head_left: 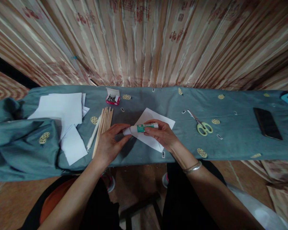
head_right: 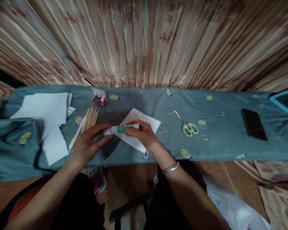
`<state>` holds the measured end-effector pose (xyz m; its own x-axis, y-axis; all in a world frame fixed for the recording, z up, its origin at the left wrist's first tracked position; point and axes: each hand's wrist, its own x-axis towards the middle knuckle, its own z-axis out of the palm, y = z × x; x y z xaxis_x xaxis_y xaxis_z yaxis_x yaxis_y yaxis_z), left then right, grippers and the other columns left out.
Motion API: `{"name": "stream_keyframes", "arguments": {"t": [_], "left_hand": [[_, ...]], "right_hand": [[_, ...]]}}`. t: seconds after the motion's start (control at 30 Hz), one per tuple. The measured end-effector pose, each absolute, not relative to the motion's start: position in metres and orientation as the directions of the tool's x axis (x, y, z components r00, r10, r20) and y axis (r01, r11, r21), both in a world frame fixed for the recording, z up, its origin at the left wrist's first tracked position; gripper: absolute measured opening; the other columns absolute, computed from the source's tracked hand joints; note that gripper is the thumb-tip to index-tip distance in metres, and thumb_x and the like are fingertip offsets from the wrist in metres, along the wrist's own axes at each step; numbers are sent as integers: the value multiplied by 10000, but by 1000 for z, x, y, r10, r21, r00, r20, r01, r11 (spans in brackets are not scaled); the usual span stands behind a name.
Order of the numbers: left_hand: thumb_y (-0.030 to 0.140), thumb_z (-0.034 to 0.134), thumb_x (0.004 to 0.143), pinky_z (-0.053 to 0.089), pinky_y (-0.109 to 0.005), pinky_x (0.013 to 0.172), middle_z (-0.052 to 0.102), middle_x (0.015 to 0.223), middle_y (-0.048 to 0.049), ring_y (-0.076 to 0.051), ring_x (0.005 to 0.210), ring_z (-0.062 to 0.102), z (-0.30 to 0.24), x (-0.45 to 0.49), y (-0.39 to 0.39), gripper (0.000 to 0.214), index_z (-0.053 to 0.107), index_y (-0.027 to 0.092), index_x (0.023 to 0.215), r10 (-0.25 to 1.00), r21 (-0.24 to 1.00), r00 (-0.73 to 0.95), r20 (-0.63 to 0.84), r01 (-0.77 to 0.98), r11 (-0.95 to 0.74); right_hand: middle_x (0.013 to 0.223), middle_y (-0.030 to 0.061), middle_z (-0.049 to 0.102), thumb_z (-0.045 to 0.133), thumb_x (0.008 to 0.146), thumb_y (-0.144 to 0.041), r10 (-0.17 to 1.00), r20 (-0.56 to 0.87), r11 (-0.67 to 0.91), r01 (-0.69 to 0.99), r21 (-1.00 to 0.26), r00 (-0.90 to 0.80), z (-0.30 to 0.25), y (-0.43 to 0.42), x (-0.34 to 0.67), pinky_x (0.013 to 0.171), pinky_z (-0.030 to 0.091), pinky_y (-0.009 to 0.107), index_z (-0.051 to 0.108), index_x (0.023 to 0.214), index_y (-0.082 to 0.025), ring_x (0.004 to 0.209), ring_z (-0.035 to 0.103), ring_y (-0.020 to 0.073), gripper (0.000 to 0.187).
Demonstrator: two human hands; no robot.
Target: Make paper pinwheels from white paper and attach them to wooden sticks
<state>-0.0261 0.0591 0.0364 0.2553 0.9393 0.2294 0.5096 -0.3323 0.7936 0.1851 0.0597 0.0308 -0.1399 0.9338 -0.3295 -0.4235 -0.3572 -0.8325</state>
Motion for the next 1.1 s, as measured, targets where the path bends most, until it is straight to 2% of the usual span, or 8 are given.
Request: {"name": "stream_keyframes", "arguments": {"t": [0.2,0.57,0.77,0.87,1.0,1.03,1.1], "left_hand": [[287,660,834,539,-345,872,713,1034,-58,-202,949,672,36,-27,58,247,683,203,1066,925,762,278,259,530,-373],[272,636,865,568,-345,841,717,1053,-75,-198,936,694,36,-22,54,238,677,193,1085,871,680,346,348,547,-489],[328,625,864,571,-326,798,732,995,-70,-198,888,704,38,-22,50,219,697,197,1024,883,686,354,309,560,-464],[390,640,825,563,-335,800,745,974,-50,-210,872,703,42,-43,56,251,710,212,988,943,717,218,253,613,-333],[431,652,779,525,-396,876,740,1014,-60,-252,944,682,46,-88,70,323,700,199,999,955,714,-216,205,700,5],[441,660,764,523,-400,854,736,998,-72,-265,932,680,46,-99,73,347,698,187,997,939,682,-285,192,727,81],[457,630,777,509,-405,829,724,1007,-91,-279,925,668,45,-116,79,377,692,176,1020,944,557,-289,160,816,155]], "right_hand": [[749,-23,705,913,509,-281,935,-324,-354,-397,-847,-143,31,59,185,692,580,247,720,782,-192,695,660,106,345],[752,-21,713,889,552,-320,951,-261,-297,-252,-921,-164,30,57,181,728,588,297,707,808,-196,688,670,121,337],[794,-6,718,853,614,-338,963,-164,-199,-150,-968,-216,27,55,175,745,574,320,709,855,-200,730,674,148,312],[932,18,734,832,648,-361,983,-92,-116,-153,-981,-158,27,56,182,845,556,342,706,924,-228,896,688,177,332],[993,41,725,797,700,-406,999,-41,-42,-63,-997,-21,28,58,205,843,544,340,705,933,-237,937,679,184,302],[992,44,723,783,717,-413,1000,-23,-23,-32,-999,2,28,58,211,832,542,334,707,934,-236,930,676,181,291],[976,43,724,758,745,-420,999,10,10,20,-1000,37,28,57,224,796,538,313,708,940,-234,912,670,174,274]]}}
